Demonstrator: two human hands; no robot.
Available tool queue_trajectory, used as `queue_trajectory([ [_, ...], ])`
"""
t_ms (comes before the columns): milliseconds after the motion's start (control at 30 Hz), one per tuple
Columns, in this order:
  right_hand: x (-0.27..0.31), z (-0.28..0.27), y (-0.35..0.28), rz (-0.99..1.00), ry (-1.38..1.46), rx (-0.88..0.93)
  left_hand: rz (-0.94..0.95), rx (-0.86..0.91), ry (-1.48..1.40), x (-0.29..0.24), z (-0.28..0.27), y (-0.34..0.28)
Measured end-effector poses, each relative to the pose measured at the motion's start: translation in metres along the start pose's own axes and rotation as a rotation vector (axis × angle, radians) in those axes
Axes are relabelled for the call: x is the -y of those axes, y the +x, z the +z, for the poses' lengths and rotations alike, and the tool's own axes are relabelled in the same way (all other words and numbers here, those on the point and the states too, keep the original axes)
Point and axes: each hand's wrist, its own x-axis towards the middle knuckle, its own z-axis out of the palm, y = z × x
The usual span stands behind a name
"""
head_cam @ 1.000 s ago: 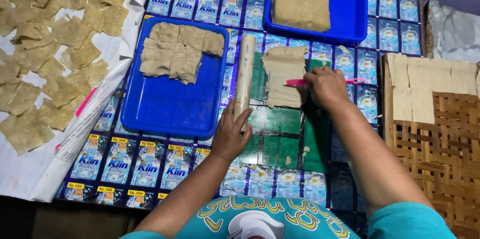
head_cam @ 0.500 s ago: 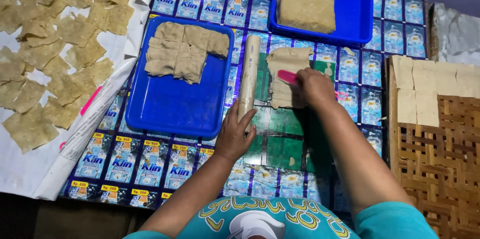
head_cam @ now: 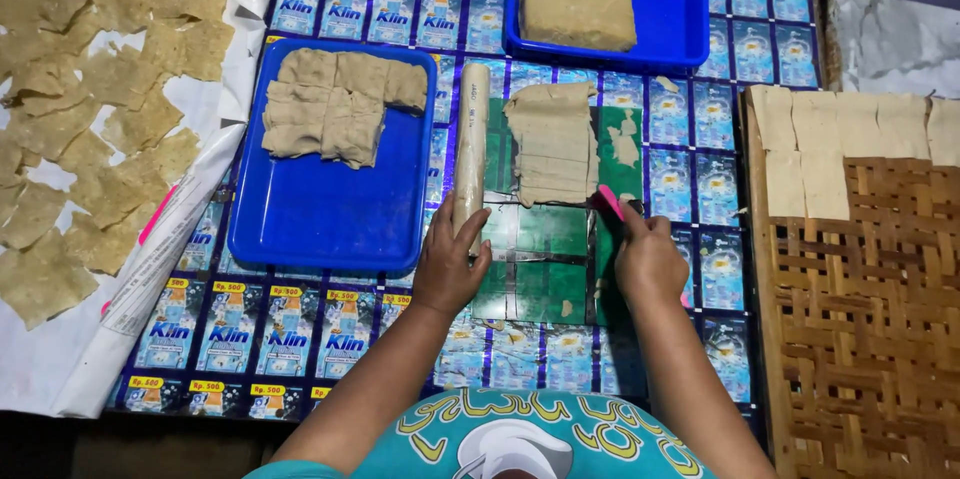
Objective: The person is using a wooden rolling pin to flatten dough on a mat, cutting it into square shapes with a spatula, and organizing the pieces on a bamboo tray.
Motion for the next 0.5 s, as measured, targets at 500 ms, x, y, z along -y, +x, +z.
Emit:
queue_trajectory([
  [500, -0.069, 0.073, 0.145, 0.073, 0.179, -0.004, 0.017, -0.032, 0.015, -0.001, 0.001, -0.003],
])
